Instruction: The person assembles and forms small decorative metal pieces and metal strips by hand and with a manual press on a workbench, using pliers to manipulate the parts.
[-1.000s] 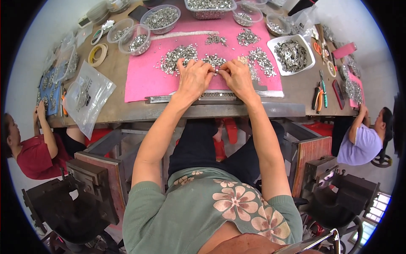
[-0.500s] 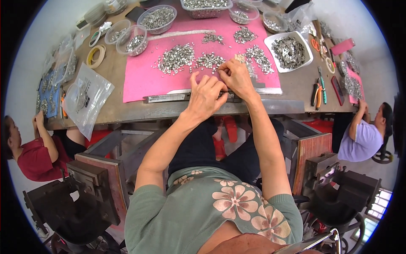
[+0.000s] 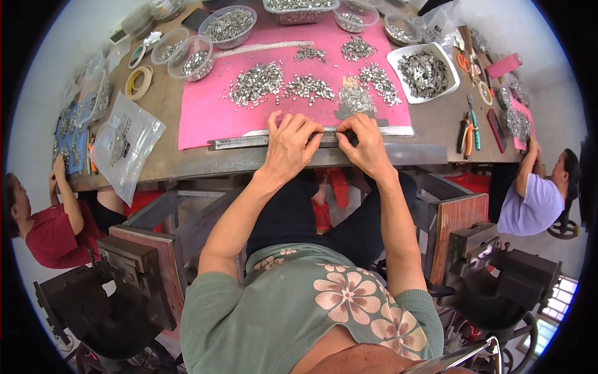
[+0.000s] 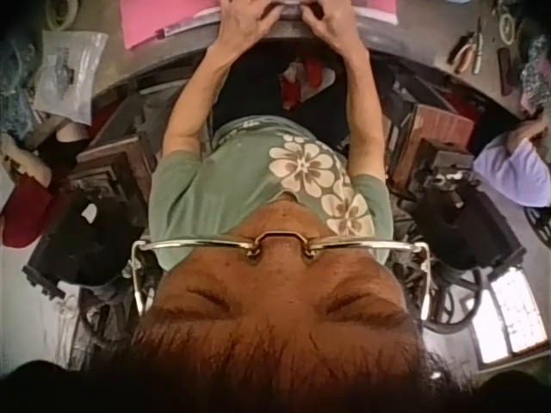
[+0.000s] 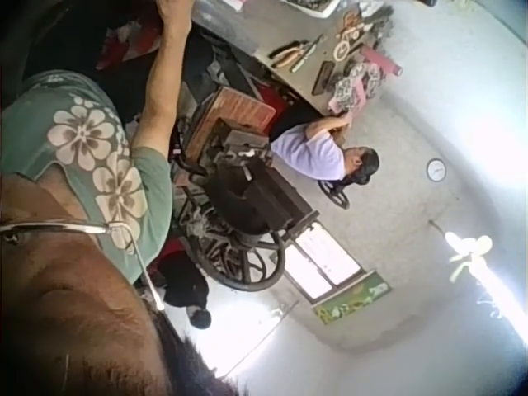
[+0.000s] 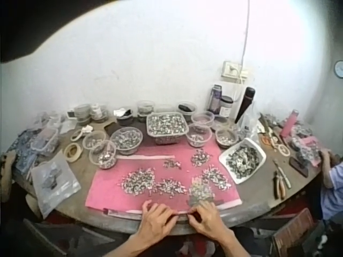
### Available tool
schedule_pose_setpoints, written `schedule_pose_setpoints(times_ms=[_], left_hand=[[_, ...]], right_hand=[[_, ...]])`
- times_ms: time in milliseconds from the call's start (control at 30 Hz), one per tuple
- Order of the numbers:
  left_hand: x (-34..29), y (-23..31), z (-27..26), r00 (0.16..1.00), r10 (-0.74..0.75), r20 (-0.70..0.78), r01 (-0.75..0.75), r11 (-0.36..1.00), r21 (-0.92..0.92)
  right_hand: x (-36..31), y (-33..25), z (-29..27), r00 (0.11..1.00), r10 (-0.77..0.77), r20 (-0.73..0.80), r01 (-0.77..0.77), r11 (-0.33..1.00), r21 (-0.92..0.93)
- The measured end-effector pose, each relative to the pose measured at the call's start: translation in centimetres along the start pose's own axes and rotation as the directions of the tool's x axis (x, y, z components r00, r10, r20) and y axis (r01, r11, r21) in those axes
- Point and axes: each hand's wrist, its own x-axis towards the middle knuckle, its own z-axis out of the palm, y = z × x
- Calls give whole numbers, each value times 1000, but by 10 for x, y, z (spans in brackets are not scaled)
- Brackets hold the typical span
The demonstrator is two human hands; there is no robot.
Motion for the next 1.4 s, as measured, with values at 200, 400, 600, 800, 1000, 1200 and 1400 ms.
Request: schedule_pose_setpoints(times_ms=[200,400,600,800,1000,1200,1400], left_hand=[[1,-2,-4,999,-6,31,8,998,-68],[0,0,-2,1000,-9,8,10,1000,-21],[-10,-11,-19,994,-60,-96,52,995,-84],[-46,-32,-57,965,-152,-215,157,988,5],[-67,-42,-61,946,-164,-279,188,980,62],[-70,-44,-75,939,-176,-295,215,971,105],[-79,-56,-84,944,-227,-240,285,927,245]], right_hand=[[-3,1,-3,999,35,29,-37,995,91],[-7,7,3,973,232,12,-227,939,259],[-10,3,10,988,127,-88,-114,984,139],[-8,0,4,989,-136,-51,129,984,-126],[-2,-3,2,941,-336,32,331,903,-274],[-10,7,1,999,20,-33,-15,989,147],[-12,0,11,993,31,-117,-22,997,78]])
